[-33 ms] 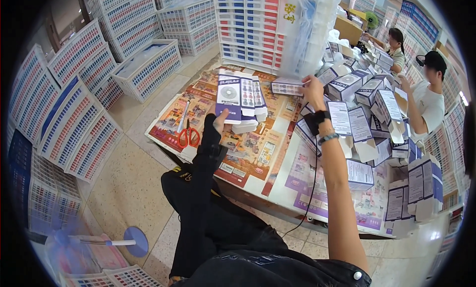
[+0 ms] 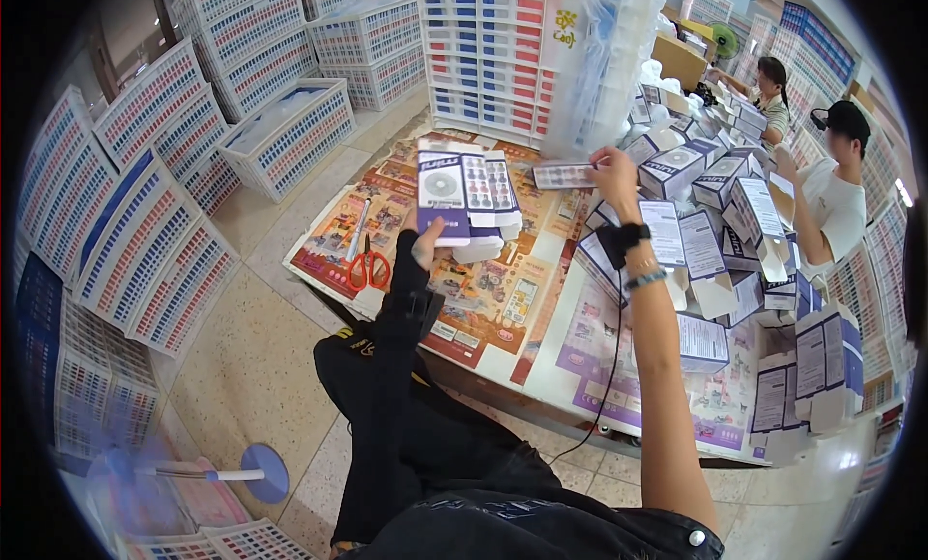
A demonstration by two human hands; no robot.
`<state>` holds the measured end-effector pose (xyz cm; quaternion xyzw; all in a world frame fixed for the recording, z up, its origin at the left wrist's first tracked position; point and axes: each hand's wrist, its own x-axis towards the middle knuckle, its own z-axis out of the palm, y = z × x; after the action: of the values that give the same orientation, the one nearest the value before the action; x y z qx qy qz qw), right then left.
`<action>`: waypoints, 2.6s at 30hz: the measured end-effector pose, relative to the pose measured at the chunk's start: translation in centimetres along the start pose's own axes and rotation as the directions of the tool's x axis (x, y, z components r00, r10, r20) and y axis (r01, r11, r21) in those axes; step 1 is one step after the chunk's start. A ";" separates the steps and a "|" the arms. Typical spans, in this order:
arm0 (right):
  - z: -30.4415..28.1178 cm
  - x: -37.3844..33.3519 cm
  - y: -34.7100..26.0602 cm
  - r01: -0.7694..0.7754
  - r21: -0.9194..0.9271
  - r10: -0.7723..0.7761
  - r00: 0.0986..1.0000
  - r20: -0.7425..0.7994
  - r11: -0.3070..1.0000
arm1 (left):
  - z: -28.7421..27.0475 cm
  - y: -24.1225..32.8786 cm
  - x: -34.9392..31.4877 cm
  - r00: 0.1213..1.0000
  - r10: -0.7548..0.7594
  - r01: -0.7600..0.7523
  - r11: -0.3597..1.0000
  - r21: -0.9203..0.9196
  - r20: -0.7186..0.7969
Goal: Folding flat cardboard boxes into their final shape and stacking them on a table.
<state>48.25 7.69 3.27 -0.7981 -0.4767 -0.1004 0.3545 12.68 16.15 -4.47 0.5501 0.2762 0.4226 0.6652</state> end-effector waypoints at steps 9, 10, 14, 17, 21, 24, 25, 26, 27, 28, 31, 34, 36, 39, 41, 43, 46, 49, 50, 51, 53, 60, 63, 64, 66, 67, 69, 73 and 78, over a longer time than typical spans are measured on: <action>-17.2 3.6 3.6 0.149 -0.106 -0.182 0.765 -0.618 0.983 | 3.5 7.7 -13.9 0.951 0.288 -0.270 0.951 -0.150 0.114; -17.0 4.4 4.4 0.191 -0.288 -0.332 0.734 -0.593 0.938 | 4.0 8.0 -15.2 0.963 0.248 -0.228 0.959 -0.167 0.109; -14.9 -2.4 -3.8 0.364 -0.159 -0.398 0.839 -0.371 0.918 | 5.7 7.8 -19.2 0.961 0.264 -0.240 0.942 -0.234 0.080; -14.2 -13.0 -14.3 0.322 0.639 -0.448 0.893 0.040 0.698 | 6.5 5.2 -21.3 0.971 0.229 -0.203 0.940 -0.274 0.069; -12.8 -20.1 -21.3 0.479 0.588 -0.651 0.751 0.110 0.652 | 6.9 7.1 -23.5 0.958 0.204 -0.160 0.963 -0.216 0.201; -12.1 -21.2 -20.9 0.328 0.714 -0.660 0.710 0.245 0.618 | 8.3 6.6 -23.4 0.937 0.295 -0.199 0.892 -0.405 0.188; -11.8 -21.8 -20.8 0.328 0.722 -0.668 0.702 0.246 0.610 | 8.9 6.3 -23.5 0.930 0.328 -0.219 0.858 -0.465 0.168; -11.7 -22.7 -20.7 0.361 0.728 -0.712 0.659 0.243 0.583 | 9.3 6.1 -23.5 0.921 0.362 -0.238 0.818 -0.524 0.146; -11.6 -23.5 -20.6 0.394 0.733 -0.752 0.614 0.240 0.555 | 9.8 5.9 -23.5 0.911 0.394 -0.256 0.772 -0.581 0.123; -11.6 -24.1 -20.6 0.464 0.663 -0.762 0.594 0.259 0.587 | 10.1 5.8 -23.5 0.901 0.423 -0.275 0.725 -0.632 0.093; -12.5 -24.0 -21.3 0.662 0.440 -0.764 0.638 0.094 0.607 | 10.9 5.2 -23.6 0.865 0.501 -0.313 0.553 -0.772 0.009; -12.8 -23.9 -21.3 0.597 0.506 -0.743 0.655 0.141 0.622 | 11.2 4.9 -23.6 0.824 0.561 -0.316 0.351 -0.881 -0.073; -13.3 -24.1 -21.6 0.527 0.569 -0.724 0.664 0.187 0.631 | 10.9 5.5 -23.9 0.811 0.575 -0.321 0.286 -0.903 -0.106; -13.1 -24.4 -21.2 0.420 0.669 -0.736 0.610 0.292 0.613 | 8.6 5.9 -24.5 0.886 0.426 -0.119 0.593 -0.797 0.185; -13.3 -24.7 -21.5 0.395 0.704 -0.760 0.564 0.321 0.590 | 8.5 6.0 -24.5 0.886 0.428 -0.131 0.599 -0.790 0.177; -12.2 -25.4 -21.6 0.519 0.654 -0.773 0.613 0.164 0.550 | 8.2 5.9 -24.6 0.883 0.438 -0.151 0.605 -0.782 0.169; -12.1 -25.8 -21.7 0.646 0.517 -0.793 0.598 0.117 0.562 | 7.5 5.8 -24.8 0.877 0.457 -0.188 0.614 -0.767 0.150; -12.4 -26.2 -21.8 0.723 0.389 -0.809 0.577 0.116 0.571 | 6.7 5.5 -24.8 0.868 0.476 -0.220 0.621 -0.752 0.139; -12.3 -26.2 -21.8 0.673 0.442 -0.789 0.595 0.153 0.593 | 6.6 5.3 -24.9 0.865 0.482 -0.229 0.622 -0.749 0.136; -12.3 -26.3 -21.8 0.619 0.491 -0.769 0.610 0.192 0.613 | 6.5 5.1 -24.9 0.862 0.488 -0.237 0.622 -0.746 0.133; -12.4 -26.1 -21.7 0.553 0.538 -0.742 0.629 0.231 0.636 | 6.8 4.8 -24.4 0.852 0.503 -0.235 0.616 -0.752 0.146; -11.1 -25.6 -20.9 -0.112 0.984 -0.777 0.604 0.175 0.135 | 3.7 6.5 -23.9 0.888 0.335 -0.170 0.875 -0.453 0.315; -11.4 -26.1 -19.9 -0.222 0.962 -0.663 0.698 0.272 0.160 | 4.1 9.6 -25.4 0.886 0.438 -0.462 0.806 0.370 0.152; -11.0 -26.2 -20.5 -0.028 0.987 -0.661 0.739 0.128 0.160 | 5.3 7.8 -25.8 0.891 0.440 -0.419 0.891 0.176 -0.107; -11.3 -25.7 -21.4 -0.080 0.977 -0.570 0.801 0.182 0.200 | 5.4 7.0 -25.8 0.835 0.545 -0.506 0.815 0.282 -0.078; -11.8 -25.4 -21.8 -0.137 0.963 -0.474 0.849 0.234 0.230 | 5.5 6.8 -25.8 0.767 0.641 -0.580 0.718 0.385 -0.039; -12.1 -24.7 -21.3 -0.332 0.911 -0.451 0.792 0.411 0.247 | 5.6 6.9 -25.7 0.736 0.677 -0.615 0.661 0.430 0.011; -11.6 -23.7 -20.4 -0.151 0.907 -0.603 0.702 0.379 0.394 | 5.3 8.1 -25.0 0.666 0.724 -0.688 0.501 0.525 0.181; -12.4 -22.2 -20.4 -0.555 0.827 -0.724 0.536 0.434 0.085 | 4.9 7.5 -25.1 0.592 0.799 -0.771 0.524 0.362 0.105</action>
<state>21.83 -9.85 10.79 -0.2223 -0.5641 0.6172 0.5015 2.46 -7.76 1.52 0.7138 0.0972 0.6363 0.2760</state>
